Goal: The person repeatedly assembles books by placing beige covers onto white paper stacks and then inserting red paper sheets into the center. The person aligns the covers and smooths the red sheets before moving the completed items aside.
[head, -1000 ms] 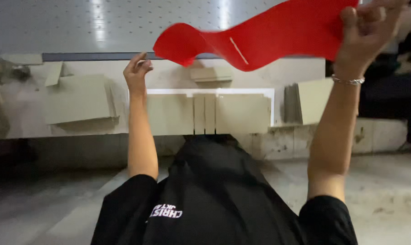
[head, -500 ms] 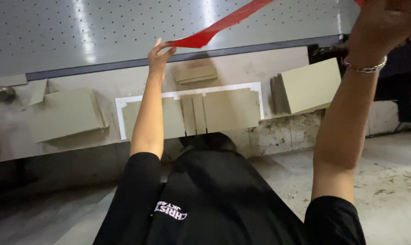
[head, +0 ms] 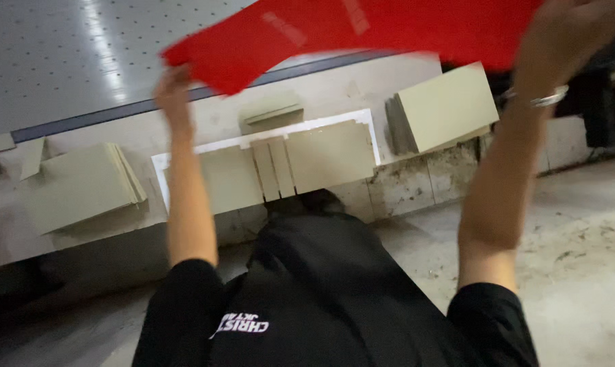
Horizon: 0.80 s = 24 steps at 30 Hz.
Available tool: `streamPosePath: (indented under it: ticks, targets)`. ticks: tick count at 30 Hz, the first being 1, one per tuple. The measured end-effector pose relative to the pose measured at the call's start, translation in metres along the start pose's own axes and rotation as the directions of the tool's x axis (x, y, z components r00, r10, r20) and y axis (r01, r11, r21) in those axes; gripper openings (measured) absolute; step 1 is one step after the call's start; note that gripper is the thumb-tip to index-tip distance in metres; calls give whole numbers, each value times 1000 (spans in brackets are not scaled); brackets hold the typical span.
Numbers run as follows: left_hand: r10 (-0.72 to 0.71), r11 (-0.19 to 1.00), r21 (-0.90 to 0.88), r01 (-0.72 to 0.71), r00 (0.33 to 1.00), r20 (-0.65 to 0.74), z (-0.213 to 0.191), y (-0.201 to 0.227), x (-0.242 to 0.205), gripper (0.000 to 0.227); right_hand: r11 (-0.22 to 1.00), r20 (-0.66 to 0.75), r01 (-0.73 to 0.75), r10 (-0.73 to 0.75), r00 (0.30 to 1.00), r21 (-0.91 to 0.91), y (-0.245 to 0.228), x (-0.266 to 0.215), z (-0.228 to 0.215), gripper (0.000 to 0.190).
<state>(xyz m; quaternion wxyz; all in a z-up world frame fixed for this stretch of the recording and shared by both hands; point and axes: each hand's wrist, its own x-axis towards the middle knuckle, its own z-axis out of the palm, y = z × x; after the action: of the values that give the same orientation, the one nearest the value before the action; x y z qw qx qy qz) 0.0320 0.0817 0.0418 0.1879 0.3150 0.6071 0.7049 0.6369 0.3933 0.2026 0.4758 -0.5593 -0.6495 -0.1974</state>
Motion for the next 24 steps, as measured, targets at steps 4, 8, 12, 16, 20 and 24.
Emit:
streamPosePath:
  ticks: [4,8,12,16,20,24]
  targets:
    - [192,976,88,-197,979,61,-113,36,-19,37,765,193,202,-392,899,612,-171,-59,-84,17]
    - [-39,848,529,44,999,-21,-141,133,-85,34,851,595,-204,-150,789,484,-168,-201,-63,31]
    - [-223,656,735,170,974,-26,-176,134,-139,35,911,892,-393,72,446,123,-137,-326,-44,43]
    - [-116,692,722,19,990,85,-189,105,-164,36,913,899,-401,109,424,78,-110,-368,-29,50]
    - [-94,679,734,-2,992,89,-178,107,-168,36,968,875,-247,79,478,48,-100,-374,-18,44]
    - [-62,643,762,-79,986,154,-180,101,-165,34,967,891,-250,148,430,-40,-104,-366,-20,37]
